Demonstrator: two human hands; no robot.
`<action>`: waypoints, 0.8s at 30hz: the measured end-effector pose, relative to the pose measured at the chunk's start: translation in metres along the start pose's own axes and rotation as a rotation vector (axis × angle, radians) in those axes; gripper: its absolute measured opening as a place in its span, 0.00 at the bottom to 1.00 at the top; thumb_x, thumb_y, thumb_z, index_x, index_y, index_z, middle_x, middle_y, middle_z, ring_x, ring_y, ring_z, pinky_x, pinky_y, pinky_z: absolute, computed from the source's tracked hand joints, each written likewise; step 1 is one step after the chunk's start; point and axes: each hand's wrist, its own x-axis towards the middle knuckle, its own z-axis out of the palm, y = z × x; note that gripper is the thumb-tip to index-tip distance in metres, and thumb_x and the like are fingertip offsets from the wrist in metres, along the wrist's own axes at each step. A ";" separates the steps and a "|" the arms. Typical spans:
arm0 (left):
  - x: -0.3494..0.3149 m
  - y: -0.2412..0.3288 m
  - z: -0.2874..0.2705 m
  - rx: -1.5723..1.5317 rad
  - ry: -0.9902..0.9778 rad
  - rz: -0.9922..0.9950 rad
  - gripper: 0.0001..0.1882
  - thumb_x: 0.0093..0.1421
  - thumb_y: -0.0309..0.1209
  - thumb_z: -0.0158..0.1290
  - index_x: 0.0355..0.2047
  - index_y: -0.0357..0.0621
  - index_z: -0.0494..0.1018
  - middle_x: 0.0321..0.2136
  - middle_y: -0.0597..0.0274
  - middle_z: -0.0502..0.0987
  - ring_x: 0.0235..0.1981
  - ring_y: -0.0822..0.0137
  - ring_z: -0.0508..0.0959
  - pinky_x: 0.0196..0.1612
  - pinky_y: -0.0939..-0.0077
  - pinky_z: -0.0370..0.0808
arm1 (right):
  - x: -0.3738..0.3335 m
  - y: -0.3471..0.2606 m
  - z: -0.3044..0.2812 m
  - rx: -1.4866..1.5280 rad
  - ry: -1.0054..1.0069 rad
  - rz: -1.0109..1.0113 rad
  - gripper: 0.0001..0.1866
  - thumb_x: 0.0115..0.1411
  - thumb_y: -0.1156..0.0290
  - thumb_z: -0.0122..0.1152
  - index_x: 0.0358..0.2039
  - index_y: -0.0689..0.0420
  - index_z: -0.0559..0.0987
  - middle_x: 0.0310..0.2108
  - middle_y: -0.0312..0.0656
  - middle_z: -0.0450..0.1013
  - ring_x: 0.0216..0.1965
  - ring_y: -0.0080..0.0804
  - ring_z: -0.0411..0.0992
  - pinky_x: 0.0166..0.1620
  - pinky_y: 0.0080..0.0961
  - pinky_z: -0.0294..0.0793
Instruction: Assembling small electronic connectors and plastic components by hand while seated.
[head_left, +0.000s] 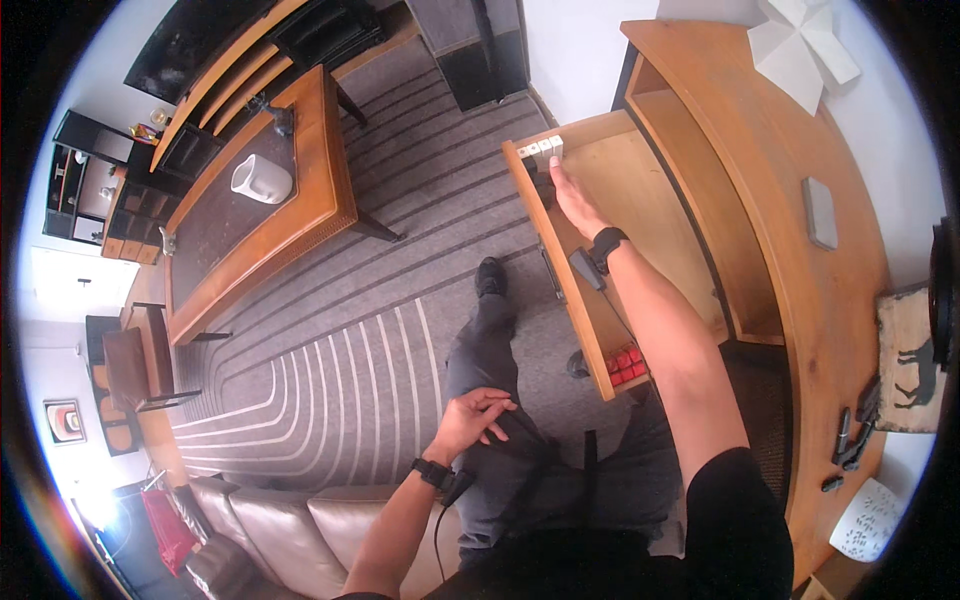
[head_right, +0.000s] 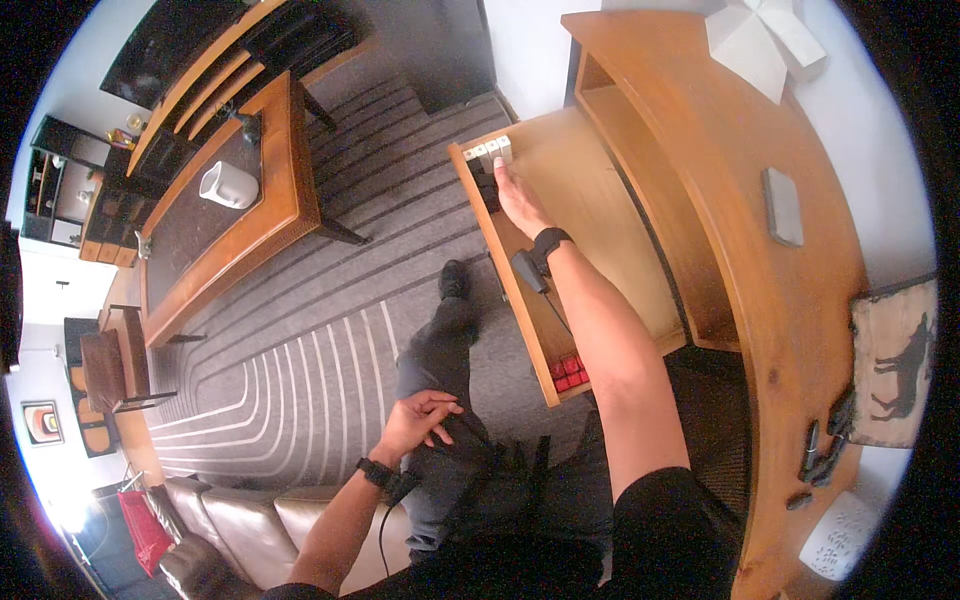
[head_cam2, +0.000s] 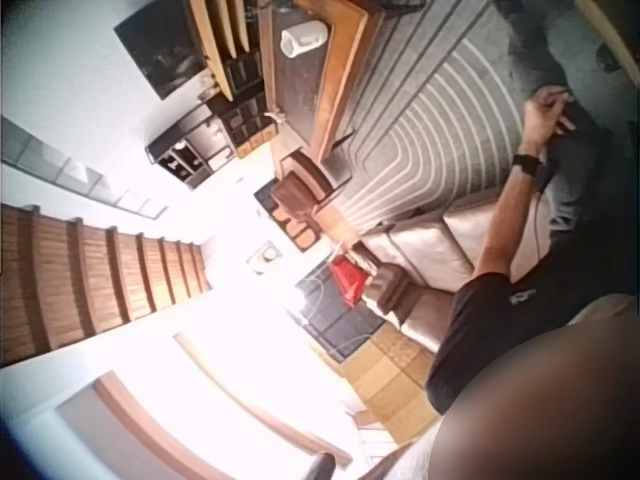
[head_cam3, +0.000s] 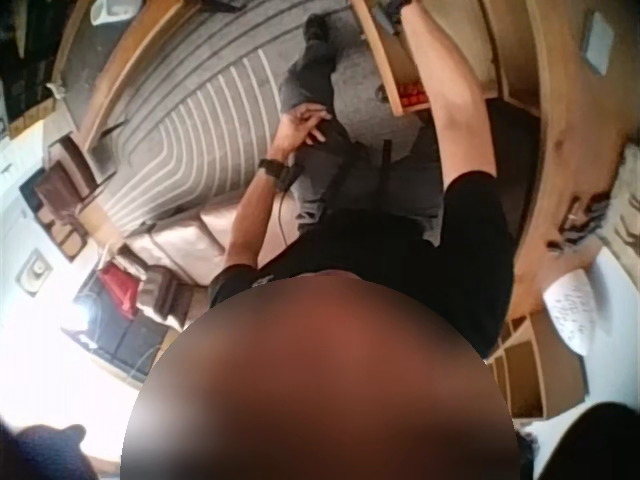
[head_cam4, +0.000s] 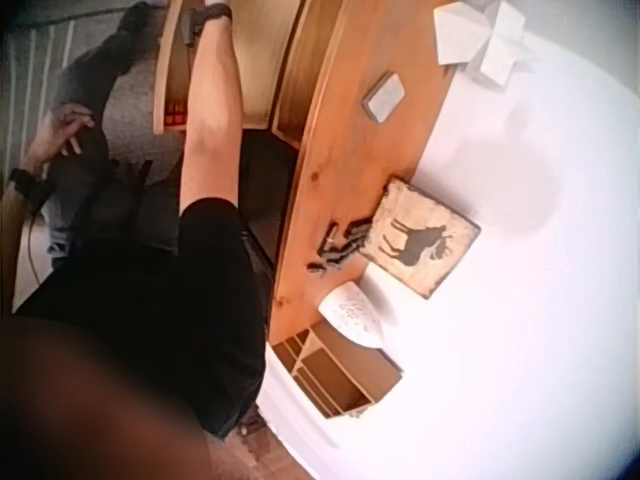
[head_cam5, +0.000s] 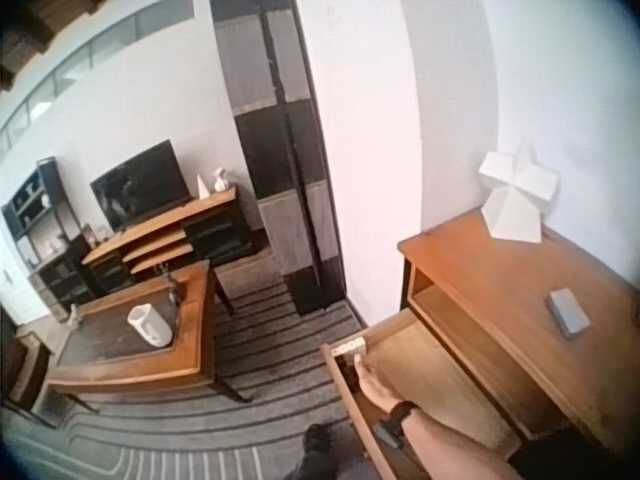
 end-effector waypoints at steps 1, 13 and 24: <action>0.001 0.002 0.001 0.000 -0.005 0.004 0.16 0.74 0.32 0.55 0.57 0.35 0.75 0.47 0.58 0.86 0.28 0.68 0.88 0.20 0.82 0.77 | 0.004 0.007 -0.001 0.068 0.031 0.019 0.44 0.76 0.34 0.33 0.63 0.66 0.74 0.58 0.66 0.75 0.65 0.53 0.72 0.67 0.40 0.67; -0.006 0.004 -0.001 0.037 0.002 0.013 0.16 0.74 0.33 0.55 0.57 0.35 0.75 0.48 0.59 0.86 0.29 0.69 0.88 0.21 0.82 0.77 | -0.010 -0.016 -0.015 0.290 -0.369 0.152 0.31 0.77 0.46 0.50 0.53 0.68 0.79 0.54 0.42 0.78 0.55 0.32 0.72 0.61 0.36 0.69; -0.005 0.004 0.001 0.052 0.015 0.003 0.17 0.74 0.33 0.55 0.57 0.35 0.75 0.48 0.58 0.86 0.28 0.69 0.88 0.20 0.82 0.77 | 0.005 0.001 -0.011 0.713 -0.362 0.267 0.21 0.75 0.58 0.57 0.58 0.62 0.76 0.57 0.37 0.75 0.58 0.25 0.70 0.64 0.34 0.64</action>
